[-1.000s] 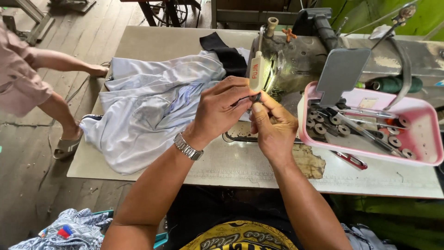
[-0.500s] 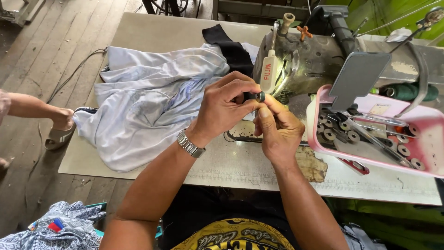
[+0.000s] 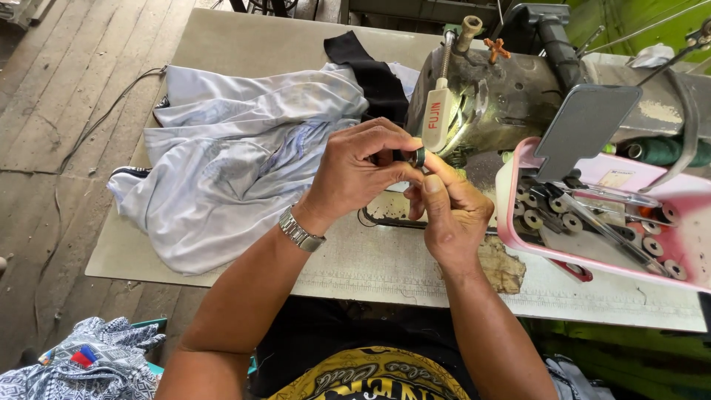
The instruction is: Examining a small elastic loop and searching for parts in a tray at a sewing workstation.
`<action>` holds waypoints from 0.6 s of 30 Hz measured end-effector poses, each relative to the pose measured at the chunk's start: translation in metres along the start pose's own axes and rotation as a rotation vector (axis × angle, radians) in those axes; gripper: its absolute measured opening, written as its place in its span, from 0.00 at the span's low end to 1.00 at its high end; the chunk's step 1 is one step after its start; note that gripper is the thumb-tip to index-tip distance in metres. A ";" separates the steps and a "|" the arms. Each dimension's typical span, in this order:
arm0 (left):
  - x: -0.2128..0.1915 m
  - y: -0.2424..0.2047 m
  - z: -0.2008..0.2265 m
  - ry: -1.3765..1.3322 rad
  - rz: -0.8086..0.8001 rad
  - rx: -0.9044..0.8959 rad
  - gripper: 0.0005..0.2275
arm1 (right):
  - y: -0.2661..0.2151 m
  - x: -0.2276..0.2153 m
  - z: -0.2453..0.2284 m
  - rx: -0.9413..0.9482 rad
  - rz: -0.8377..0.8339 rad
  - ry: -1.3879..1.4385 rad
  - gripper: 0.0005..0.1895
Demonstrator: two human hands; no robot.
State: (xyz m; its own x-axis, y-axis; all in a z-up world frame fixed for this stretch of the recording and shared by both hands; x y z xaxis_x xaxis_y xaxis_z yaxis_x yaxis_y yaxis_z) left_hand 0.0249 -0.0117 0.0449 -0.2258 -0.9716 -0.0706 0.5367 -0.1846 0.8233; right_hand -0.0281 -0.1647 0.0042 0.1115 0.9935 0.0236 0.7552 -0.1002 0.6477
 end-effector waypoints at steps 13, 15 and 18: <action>-0.005 -0.001 0.007 -0.020 -0.074 -0.012 0.12 | 0.005 0.002 -0.009 0.063 0.043 -0.016 0.10; -0.006 -0.002 0.007 -0.035 -0.080 -0.024 0.10 | 0.005 0.002 -0.008 0.066 0.040 -0.033 0.10; -0.007 -0.002 0.006 -0.056 -0.084 -0.048 0.07 | 0.005 0.003 -0.007 0.074 0.048 -0.053 0.10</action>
State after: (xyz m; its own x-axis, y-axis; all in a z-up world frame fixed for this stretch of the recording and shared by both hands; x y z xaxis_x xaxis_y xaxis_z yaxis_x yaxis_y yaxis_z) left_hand 0.0200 -0.0034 0.0471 -0.3163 -0.9427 -0.1060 0.5521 -0.2737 0.7876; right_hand -0.0287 -0.1622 0.0133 0.1811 0.9834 0.0118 0.7935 -0.1532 0.5890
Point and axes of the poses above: each hand's wrist, its own y-axis towards the middle knuckle, its own x-axis out of the palm, z = x × y, the point moved 2 cm from there along y, towards the middle knuckle, and after that the axes turned 2 degrees about -z, right-handed, at the moved point
